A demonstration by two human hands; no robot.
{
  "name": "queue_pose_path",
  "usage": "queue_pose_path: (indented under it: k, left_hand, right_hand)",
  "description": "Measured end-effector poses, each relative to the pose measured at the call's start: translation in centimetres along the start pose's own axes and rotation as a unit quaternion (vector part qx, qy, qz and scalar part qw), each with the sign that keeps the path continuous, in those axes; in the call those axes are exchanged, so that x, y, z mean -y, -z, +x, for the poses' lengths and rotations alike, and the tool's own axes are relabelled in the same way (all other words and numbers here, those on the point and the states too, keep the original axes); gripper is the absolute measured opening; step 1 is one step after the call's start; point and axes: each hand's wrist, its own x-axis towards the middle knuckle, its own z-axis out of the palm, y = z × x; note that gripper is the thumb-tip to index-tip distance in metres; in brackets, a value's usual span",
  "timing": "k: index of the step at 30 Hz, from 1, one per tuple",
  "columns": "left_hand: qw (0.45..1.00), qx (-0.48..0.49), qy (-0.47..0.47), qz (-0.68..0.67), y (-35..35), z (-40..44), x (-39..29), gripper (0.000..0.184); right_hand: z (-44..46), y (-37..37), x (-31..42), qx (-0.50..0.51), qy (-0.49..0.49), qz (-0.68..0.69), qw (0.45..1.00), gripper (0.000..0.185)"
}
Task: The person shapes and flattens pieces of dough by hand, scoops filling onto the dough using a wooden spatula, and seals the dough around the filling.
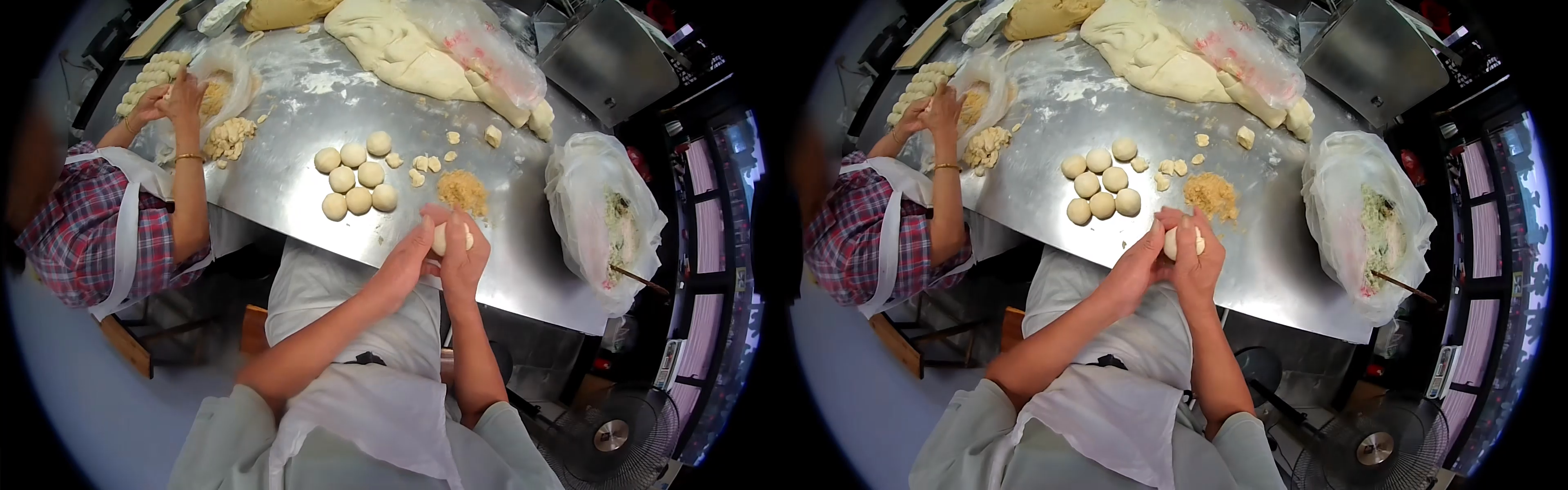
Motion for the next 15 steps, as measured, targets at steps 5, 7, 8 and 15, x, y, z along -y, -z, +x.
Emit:
queue_pose_path:
  k: [5,7,8,15]
  left_hand:
    - [0.999,0.034,-0.016,-0.038,2.1,0.1,0.8,0.052]
    - [0.997,0.069,0.005,-0.045,3.2,-0.1,0.4,0.052]
    - [0.997,0.062,0.029,-0.035,3.2,-0.1,0.5,0.052]
    - [0.999,0.002,0.036,-0.014,1.5,-0.4,-0.4,0.051]
  right_hand:
    - [0.1,-1.0,2.9,0.067,-0.035,0.067,0.995,0.047]
    - [0.3,0.0,3.8,0.123,-0.089,0.071,0.986,0.049]
    - [0.4,0.4,3.9,0.150,-0.103,0.057,0.982,0.049]
    - [0.6,-1.1,0.2,0.064,-0.024,-0.022,0.997,0.042]
